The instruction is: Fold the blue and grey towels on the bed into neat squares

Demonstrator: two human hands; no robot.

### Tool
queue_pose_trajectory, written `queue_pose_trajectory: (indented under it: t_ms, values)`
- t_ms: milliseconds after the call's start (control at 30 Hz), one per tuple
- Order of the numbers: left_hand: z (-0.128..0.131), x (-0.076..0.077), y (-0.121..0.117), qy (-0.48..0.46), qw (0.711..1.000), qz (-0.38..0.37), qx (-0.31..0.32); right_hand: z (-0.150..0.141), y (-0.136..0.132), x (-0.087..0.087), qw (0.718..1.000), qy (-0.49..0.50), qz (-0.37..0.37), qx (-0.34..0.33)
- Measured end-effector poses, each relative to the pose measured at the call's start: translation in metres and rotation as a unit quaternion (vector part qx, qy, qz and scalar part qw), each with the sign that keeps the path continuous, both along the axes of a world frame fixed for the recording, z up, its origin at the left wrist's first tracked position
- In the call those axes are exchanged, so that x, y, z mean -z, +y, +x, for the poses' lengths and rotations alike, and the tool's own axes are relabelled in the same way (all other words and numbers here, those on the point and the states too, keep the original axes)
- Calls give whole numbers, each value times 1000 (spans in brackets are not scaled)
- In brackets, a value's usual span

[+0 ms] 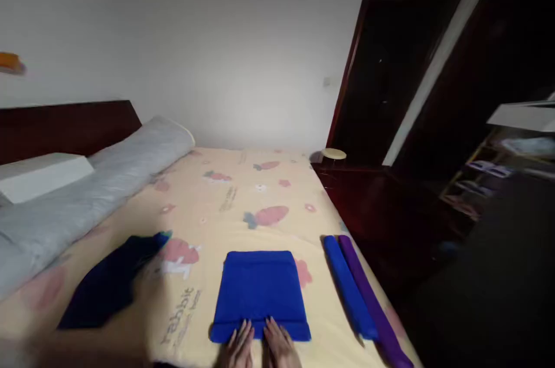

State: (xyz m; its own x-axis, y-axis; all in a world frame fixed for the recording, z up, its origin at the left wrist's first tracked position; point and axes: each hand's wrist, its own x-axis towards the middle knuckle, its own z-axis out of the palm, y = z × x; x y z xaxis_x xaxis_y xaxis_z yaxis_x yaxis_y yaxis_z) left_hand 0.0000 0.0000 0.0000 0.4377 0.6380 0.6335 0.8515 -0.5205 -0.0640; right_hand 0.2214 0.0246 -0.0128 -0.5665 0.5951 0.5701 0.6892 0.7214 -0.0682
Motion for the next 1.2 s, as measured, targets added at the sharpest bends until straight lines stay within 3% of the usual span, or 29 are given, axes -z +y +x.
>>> queue_pose_trajectory:
  t_ms: [167,300,500,833,1000,1200]
  values:
    - [-32,-15,-9,-52,996,-65,-27,55,-8,-11,996,12,-77,51]
    - [-39,-21,-11,-78,991,-85,-69,75,-13,-22,986,37,-132,100]
    - [-29,-36,-9,-122,972,-150,-134,68,-8,-40,982,55,-120,135]
    - [-8,-90,9,-136,928,-280,-205,50,3,-92,954,47,-192,224]
    - [-14,-98,24,-113,907,-310,-260,45,15,-108,935,17,-255,244]
    - [-25,-105,32,-150,865,-360,-317,46,32,-112,913,4,-313,261]
